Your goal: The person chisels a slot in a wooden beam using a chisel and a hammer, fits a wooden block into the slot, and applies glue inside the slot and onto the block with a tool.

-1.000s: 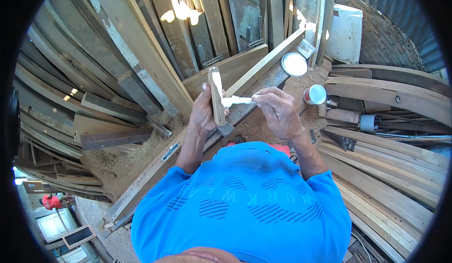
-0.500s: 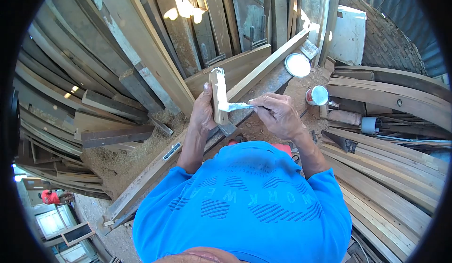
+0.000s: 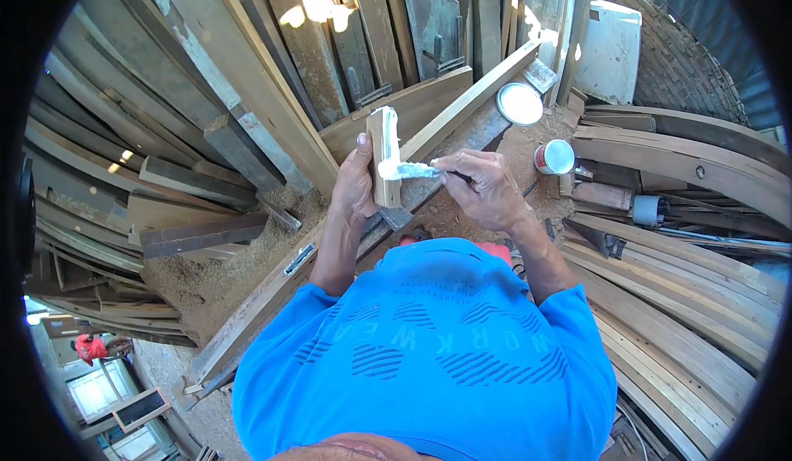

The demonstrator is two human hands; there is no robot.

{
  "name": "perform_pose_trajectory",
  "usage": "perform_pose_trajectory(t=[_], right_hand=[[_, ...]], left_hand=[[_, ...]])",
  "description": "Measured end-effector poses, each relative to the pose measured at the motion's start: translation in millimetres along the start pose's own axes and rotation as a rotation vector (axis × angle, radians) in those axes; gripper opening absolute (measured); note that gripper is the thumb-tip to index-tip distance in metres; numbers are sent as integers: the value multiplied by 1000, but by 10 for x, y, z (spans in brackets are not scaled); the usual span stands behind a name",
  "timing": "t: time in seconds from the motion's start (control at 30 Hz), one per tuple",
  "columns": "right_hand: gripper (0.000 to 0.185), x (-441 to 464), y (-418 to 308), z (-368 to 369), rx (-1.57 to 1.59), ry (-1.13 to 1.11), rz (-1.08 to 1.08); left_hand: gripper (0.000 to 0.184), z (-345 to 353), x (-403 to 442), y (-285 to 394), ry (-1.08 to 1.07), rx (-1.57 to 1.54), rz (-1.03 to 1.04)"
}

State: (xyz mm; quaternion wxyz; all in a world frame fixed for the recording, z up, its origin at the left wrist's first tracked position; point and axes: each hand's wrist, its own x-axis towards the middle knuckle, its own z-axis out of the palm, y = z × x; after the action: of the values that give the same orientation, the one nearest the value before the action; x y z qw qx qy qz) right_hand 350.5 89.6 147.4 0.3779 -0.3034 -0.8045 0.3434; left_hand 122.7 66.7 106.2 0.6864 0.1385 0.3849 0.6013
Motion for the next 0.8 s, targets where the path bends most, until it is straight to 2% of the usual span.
perform_pose_trajectory(t=[0.1,0.2,0.33,0.43,0.53,0.63,0.73,0.8], right_hand=[[19,-87,15,1,45,-81,25],[18,-93,-21,-61,159,-62,107],[19,47,-2,-53,107,153,152],[20,5,51,-24,77,78,160],[19,-76,116,-20,104,-18,67],[19,-73,48,-64,135,0,93],[20,59,29,-33,124,159,126],[20,125,88,38,81,175,99]], left_hand=[[48,-131,66,7,-11,-5,-19],[47,-126,128,-6,20,-53,-23],[45,-68,110,-10,-52,-73,-59],[45,-100,135,-28,-144,-146,-90],[43,-220,243,-59,-121,-326,-89],[41,-289,266,-49,-98,-418,-103],[40,-262,245,-17,-132,-385,-101],[42,-235,233,-9,-131,-337,-90]])
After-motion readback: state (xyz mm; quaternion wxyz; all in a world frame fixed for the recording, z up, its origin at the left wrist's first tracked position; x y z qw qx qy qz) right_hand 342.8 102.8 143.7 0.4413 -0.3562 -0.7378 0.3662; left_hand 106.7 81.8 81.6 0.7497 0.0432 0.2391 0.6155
